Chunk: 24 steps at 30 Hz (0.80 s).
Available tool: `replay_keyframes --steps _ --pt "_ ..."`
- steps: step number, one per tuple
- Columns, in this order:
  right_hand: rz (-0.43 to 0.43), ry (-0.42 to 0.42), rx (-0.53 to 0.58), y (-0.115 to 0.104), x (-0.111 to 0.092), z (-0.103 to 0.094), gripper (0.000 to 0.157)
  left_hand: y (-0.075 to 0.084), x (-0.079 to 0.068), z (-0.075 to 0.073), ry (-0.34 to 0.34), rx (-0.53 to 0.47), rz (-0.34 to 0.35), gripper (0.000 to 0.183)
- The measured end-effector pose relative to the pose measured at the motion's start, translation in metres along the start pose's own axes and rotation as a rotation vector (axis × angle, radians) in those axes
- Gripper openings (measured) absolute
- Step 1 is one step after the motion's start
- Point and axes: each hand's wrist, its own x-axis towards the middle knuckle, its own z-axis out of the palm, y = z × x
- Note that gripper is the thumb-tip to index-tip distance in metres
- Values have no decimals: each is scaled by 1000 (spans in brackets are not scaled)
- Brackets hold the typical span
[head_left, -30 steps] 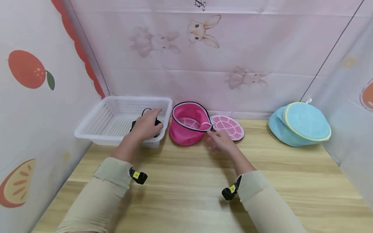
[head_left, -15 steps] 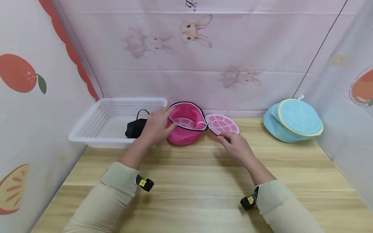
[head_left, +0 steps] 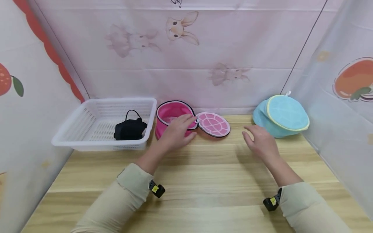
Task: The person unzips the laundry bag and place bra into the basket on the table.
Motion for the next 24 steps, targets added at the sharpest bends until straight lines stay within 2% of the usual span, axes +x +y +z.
replay_keyframes --steps 8,11,14,19,24 --pt "-53 138 -114 42 -1 -20 35 30 21 23 -21 13 75 61" --pt "-36 156 -140 55 -2 -25 38 43 30 29 -26 4 105 61" --pt "14 136 -169 66 -3 -29 40 54 39 36 -31 -12 126 61" --pt "104 54 -199 82 -2 -31 45 68 53 46 -35 -13 149 57" --pt "193 -47 -214 98 -3 -29 51 85 63 55 -122 -15 135 60"
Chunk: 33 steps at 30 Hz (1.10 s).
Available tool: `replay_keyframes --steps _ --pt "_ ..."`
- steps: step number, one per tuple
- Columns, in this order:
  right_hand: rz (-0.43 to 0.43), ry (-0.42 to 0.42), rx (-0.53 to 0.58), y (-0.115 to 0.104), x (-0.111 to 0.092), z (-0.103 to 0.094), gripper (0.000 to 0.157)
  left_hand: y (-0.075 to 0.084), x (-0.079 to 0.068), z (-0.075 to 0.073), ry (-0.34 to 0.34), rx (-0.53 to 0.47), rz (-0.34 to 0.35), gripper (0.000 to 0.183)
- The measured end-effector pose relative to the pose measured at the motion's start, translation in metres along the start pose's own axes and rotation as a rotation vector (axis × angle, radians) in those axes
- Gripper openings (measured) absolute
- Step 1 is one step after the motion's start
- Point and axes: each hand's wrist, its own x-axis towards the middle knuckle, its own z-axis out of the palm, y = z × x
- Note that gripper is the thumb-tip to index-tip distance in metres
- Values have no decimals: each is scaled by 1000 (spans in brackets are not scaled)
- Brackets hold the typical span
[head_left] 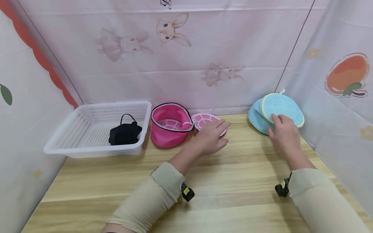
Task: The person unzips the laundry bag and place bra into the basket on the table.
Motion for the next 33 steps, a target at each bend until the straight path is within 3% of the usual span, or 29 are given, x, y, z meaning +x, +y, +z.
replay_keyframes --steps 6,12,16,22,27,33 --pt "71 -90 -26 6 7 2 56 18 7 9 -28 1 13 62" --pt "93 -96 -5 10 10 5 59 26 7 17 -32 -8 15 63" --pt "91 -94 -8 11 10 8 49 27 7 19 -52 -13 -3 62" --pt "12 40 -8 8 5 10 37 28 4 20 -68 -13 -16 62" --pt "-95 176 16 -4 -4 11 37 27 -1 20 -87 -25 -41 63" --pt "-235 227 16 -28 -15 7 36 20 -8 21 -74 -40 -46 63"
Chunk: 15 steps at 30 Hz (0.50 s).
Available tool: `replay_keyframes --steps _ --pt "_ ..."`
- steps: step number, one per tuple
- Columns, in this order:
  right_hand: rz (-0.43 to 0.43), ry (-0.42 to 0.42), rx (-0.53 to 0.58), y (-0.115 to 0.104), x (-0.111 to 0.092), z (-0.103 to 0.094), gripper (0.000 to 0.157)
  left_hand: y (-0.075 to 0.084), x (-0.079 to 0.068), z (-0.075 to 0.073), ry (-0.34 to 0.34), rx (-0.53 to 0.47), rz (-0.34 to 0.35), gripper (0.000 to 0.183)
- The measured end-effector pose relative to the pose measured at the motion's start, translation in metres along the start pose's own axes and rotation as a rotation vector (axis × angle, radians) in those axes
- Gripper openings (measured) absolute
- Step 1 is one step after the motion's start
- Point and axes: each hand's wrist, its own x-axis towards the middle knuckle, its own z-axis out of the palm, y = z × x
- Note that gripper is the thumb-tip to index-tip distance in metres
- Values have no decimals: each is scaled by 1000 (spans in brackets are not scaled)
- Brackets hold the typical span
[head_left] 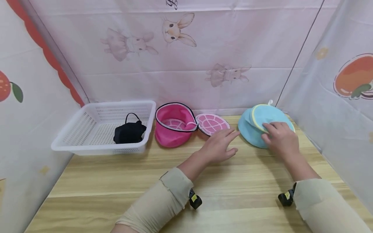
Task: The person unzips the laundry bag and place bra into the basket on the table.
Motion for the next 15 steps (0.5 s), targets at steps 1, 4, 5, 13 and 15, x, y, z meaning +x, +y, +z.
replay_keyframes --steps 1,4,5,13,15 --pt "-28 0 -1 -5 -1 -2 35 -1 -1 0 3 -1 0 63" --pt "-67 -34 10 -20 -6 -10 33 -6 -6 0 9 -9 -5 63" --pt "-70 -52 20 -25 -8 -13 32 -7 -7 0 11 -19 -8 63" --pt "-129 -214 114 -51 -20 -39 23 -11 -18 -4 20 -116 -55 63" --pt "-140 -231 150 -55 -24 -43 24 -11 -20 -5 24 -150 -68 64"
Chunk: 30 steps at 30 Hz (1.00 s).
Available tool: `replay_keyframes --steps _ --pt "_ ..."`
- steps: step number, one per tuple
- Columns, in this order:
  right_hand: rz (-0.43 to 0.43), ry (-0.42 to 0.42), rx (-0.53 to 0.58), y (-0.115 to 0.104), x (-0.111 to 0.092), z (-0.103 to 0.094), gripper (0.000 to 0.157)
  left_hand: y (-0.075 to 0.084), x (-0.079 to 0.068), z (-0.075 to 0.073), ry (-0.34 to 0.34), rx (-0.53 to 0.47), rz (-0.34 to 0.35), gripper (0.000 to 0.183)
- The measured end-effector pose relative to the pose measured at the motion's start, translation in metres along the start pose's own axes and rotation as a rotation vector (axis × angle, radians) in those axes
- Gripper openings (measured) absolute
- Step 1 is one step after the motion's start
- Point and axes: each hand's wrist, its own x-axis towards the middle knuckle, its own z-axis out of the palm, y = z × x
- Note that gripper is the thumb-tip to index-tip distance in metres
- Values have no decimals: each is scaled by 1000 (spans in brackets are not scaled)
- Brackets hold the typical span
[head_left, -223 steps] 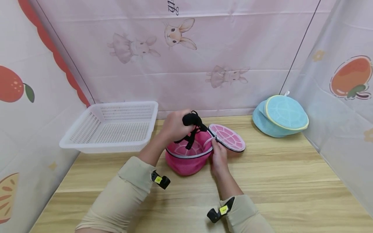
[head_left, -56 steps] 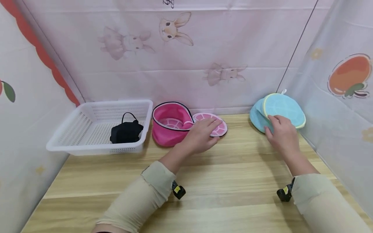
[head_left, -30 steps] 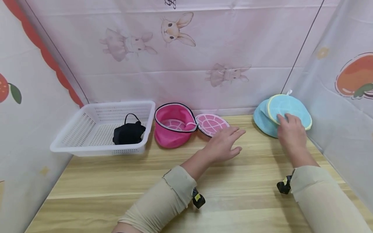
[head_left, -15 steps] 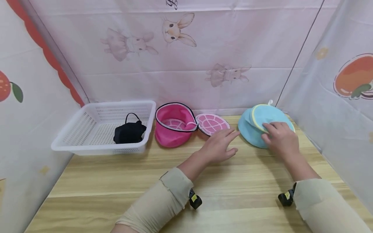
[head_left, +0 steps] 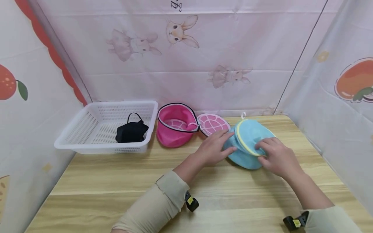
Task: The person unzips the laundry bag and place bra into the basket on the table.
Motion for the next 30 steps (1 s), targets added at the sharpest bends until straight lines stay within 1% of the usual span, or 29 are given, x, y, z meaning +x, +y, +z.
replay_keyframes --steps 3,6,9,13,15,18,21,26,28,30 --pt "-20 -3 70 -5 -7 2 25 0 -2 0 4 -42 -28 64" --pt "-73 17 117 -10 -15 10 26 -1 -4 2 3 -68 -46 64" --pt "-120 52 130 -14 -23 17 27 -2 -4 6 -5 -121 -56 68" --pt "-126 72 126 -19 -26 22 27 -1 -4 9 -15 -235 -73 73" --pt "-120 59 130 -21 -24 21 26 1 -4 8 -14 -283 -91 74" --pt "-117 21 138 -26 -19 18 25 2 -5 6 -15 -327 -126 74" --pt "-108 -9 155 -31 -14 14 22 3 -7 4 -14 -341 -169 73" --pt "-67 -53 252 -39 -1 9 19 -2 -13 2 -3 -343 -248 64" --pt "-47 -51 289 -43 5 7 18 -5 -16 0 1 -345 -271 63" --pt "-37 -28 319 -46 11 6 17 -7 -20 -2 2 -350 -288 63"
